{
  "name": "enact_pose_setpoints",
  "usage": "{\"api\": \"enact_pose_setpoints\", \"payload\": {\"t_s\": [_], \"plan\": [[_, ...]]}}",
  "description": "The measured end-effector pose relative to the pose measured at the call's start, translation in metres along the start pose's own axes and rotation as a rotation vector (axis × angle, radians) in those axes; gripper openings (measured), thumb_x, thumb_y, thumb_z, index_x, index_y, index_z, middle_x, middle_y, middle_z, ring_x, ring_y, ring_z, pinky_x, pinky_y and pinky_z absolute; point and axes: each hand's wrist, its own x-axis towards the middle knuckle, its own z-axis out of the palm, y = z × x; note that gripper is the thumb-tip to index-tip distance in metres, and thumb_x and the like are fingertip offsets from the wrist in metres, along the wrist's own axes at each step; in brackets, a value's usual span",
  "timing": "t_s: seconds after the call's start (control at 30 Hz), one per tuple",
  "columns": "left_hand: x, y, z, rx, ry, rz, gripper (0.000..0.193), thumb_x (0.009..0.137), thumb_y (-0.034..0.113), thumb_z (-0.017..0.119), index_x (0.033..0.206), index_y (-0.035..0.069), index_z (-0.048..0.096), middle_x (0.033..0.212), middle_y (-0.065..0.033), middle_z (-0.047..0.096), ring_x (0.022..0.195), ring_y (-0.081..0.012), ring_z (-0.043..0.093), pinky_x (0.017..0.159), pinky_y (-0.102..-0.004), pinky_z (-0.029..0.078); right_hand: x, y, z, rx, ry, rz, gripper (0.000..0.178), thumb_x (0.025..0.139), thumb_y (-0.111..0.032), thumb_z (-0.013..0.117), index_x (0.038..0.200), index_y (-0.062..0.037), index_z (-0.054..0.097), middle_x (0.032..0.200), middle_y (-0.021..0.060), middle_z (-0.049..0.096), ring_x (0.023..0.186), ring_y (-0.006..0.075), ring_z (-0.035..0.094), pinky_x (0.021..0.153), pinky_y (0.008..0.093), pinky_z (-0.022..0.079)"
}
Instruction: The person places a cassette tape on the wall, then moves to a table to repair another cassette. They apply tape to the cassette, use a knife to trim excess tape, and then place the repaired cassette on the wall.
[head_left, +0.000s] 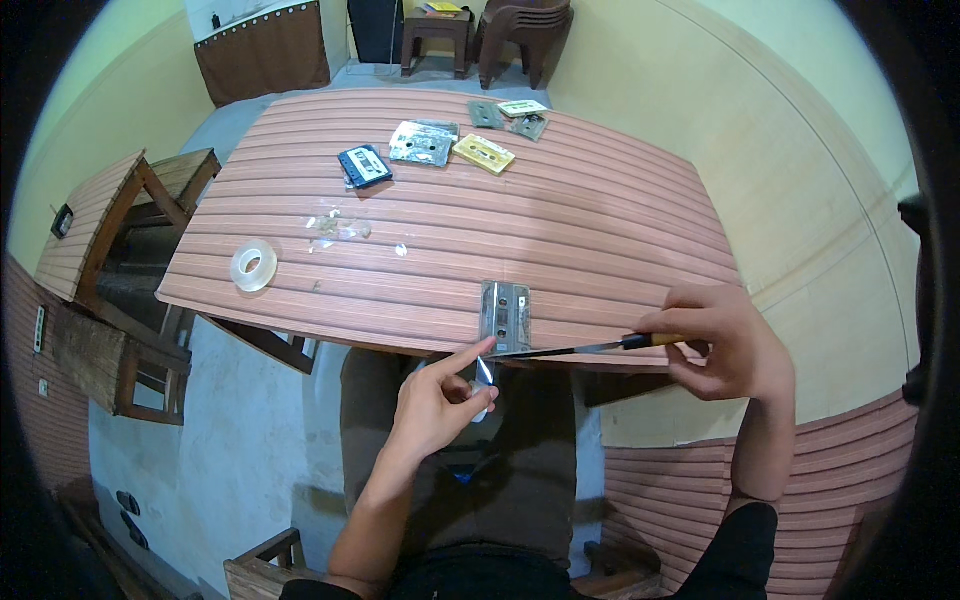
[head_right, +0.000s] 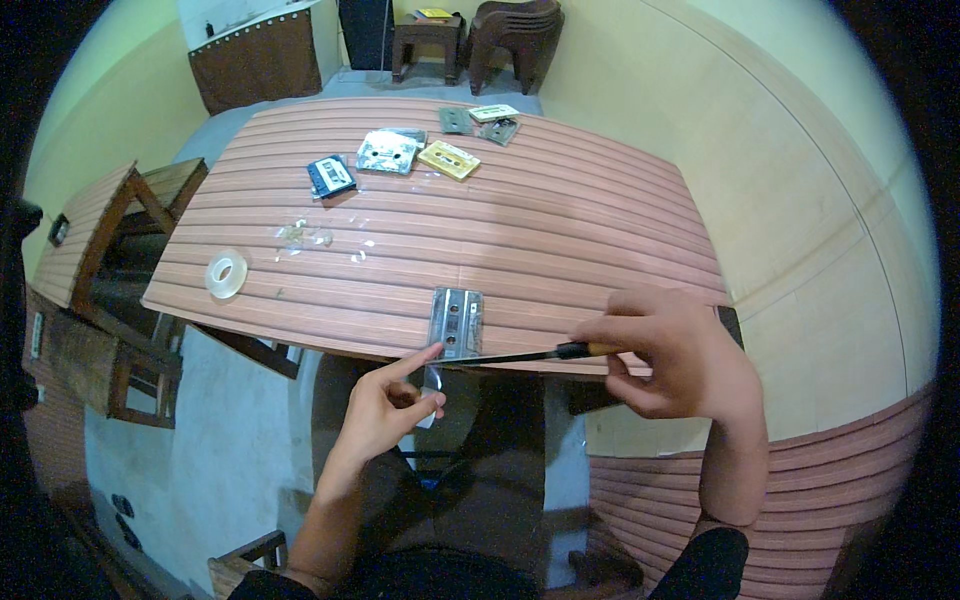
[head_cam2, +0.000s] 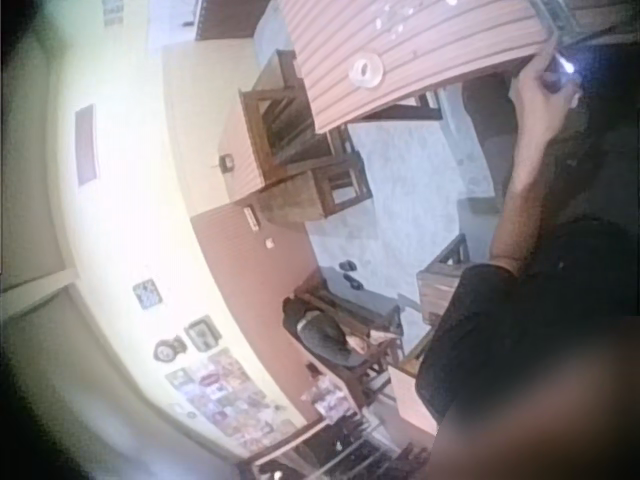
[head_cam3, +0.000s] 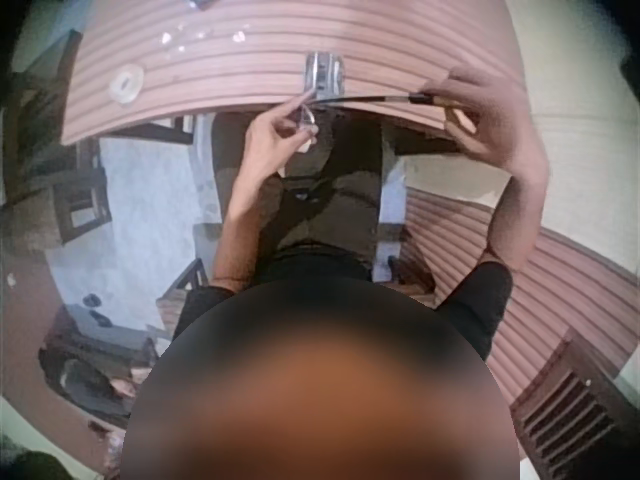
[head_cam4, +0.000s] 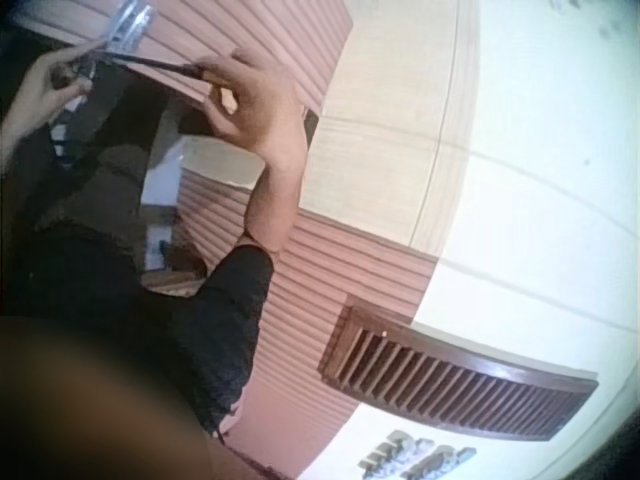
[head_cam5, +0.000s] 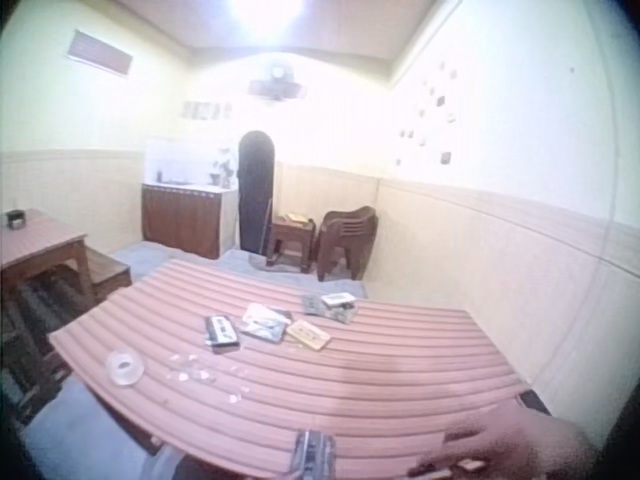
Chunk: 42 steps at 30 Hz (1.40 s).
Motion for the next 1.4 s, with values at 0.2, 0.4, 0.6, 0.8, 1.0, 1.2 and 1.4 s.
{"api": "enact_pose_setpoints", "payload": {"t_s": [0.2,0.4,0.6,0.8,1.0,1.2,1.4], "plan": [[0.003,0.003,-0.003,-0.051,-0.010,-0.039,0.073,0.091,0.013,0.090,0.159,0.027,0.067,0.085,-0.0078,0.083,0.073,-0.0079,0.075,0.074,-0.0269,0.058,0.024,-0.004,0.018,-0.043,-0.035,-0.156,0.049,0.084,0.006,0.076,0.125,-0.0179,0.085,0.093,0.0077,0.078,0.069,0.0217,0.072,0.059,0.0349,0.057],[0.005,0.017,-0.008,0.073,0.013,-0.061,0.075,0.083,0.011,0.096,0.153,0.022,0.072,0.113,-0.0090,0.084,0.072,-0.0081,0.074,0.067,-0.0255,0.057,0.031,-0.026,0.008,-0.229,-0.061,-0.194,0.043,0.086,-0.005,0.077,0.127,-0.0173,0.080,0.094,0.0089,0.076,0.085,0.0347,0.074,0.071,0.0477,0.059],[0.009,0.029,-0.013,0.104,-0.019,-0.107,0.077,0.079,0.013,0.099,0.151,0.021,0.073,0.136,-0.0083,0.079,0.068,-0.0071,0.070,0.064,-0.0260,0.057,0.035,-0.043,0.001,-0.425,-0.096,-0.168,0.059,0.078,0.004,0.082,0.130,-0.0225,0.083,0.097,0.0065,0.078,0.084,0.0270,0.074,0.071,0.0403,0.059],[0.004,0.030,-0.010,0.062,0.007,-0.085,0.078,0.079,0.014,0.099,0.152,0.021,0.073,0.112,-0.0068,0.082,0.066,-0.0054,0.068,0.064,-0.0255,0.056,0.056,-0.040,-0.007,-0.358,-0.129,-0.251,0.048,0.080,0.005,0.082,0.121,-0.0191,0.088,0.090,0.0058,0.079,0.080,0.0261,0.074,0.069,0.0385,0.059],[0.004,0.032,-0.009,0.078,0.009,-0.086,0.077,0.080,0.016,0.099,0.152,0.023,0.073,0.078,-0.0012,0.075,0.064,-0.0044,0.068,0.062,-0.0253,0.054,0.062,-0.037,-0.009,-0.317,-0.142,-0.254,0.047,0.079,0.007,0.079,0.119,-0.0154,0.088,0.091,0.0064,0.080,0.080,0.0260,0.075,0.069,0.0384,0.059],[0.004,0.033,-0.010,0.091,-0.013,-0.143,0.078,0.080,0.015,0.098,0.153,0.024,0.072,0.074,-0.0004,0.074,0.064,-0.0038,0.067,0.062,-0.0254,0.053,0.070,-0.036,-0.008,-0.291,-0.160,-0.288,0.041,0.084,0.006,0.077,0.118,-0.0139,0.088,0.088,0.0071,0.079,0.076,0.0267,0.075,0.066,0.0393,0.058],[0.003,0.031,-0.010,0.083,-0.006,-0.122,0.076,0.080,0.019,0.096,0.152,0.026,0.072,0.075,-0.0082,0.077,0.067,-0.0138,0.076,0.072,-0.0317,0.060,0.073,-0.034,-0.007,-0.248,-0.173,-0.291,0.038,0.088,0.003,0.077,0.120,-0.0142,0.088,0.086,0.0073,0.078,0.073,0.0271,0.073,0.064,0.0389,0.056]]}}
